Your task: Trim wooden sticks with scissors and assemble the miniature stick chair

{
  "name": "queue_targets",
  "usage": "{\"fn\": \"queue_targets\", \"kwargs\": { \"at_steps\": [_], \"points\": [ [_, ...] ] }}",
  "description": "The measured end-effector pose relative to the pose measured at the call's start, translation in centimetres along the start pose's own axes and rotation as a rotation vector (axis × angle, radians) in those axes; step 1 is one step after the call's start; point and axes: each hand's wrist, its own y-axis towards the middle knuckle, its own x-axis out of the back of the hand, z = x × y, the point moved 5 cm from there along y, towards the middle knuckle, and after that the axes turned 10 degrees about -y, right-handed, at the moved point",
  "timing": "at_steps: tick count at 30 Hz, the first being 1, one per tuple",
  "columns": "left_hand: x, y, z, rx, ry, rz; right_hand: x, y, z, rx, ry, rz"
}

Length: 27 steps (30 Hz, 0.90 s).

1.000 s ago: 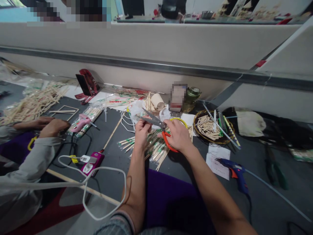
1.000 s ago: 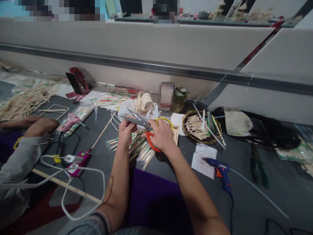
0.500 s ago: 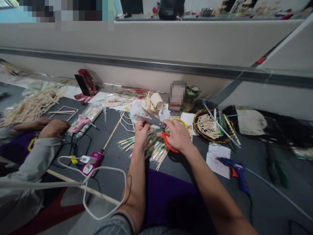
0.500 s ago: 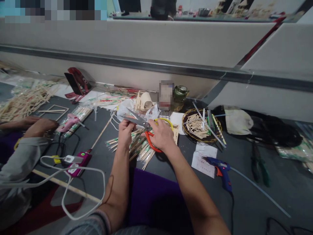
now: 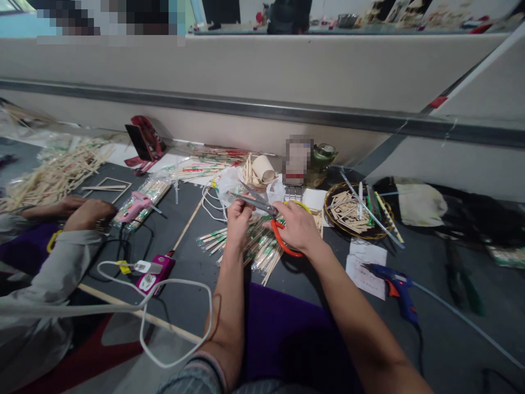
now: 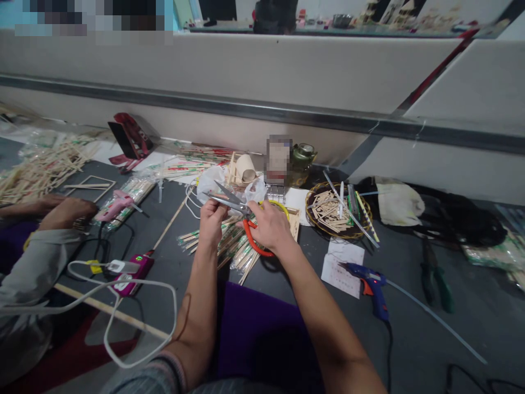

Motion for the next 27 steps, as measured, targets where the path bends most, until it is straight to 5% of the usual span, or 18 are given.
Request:
{"fn": "queue_targets", "kwargs": {
  "at_steps": [20, 27],
  "points": [
    [-0.4, 0.1, 0.3, 0.044, -0.087, 0.031, -0.2, 0.9, 0.2, -0.041, 0.019, 0.071],
    [-0.6, -0.1, -0.8, -0.057, -0.049, 0.037, -0.1, 0.8, 0.2, -0.054, 0.04, 0.06]
  ]
}}
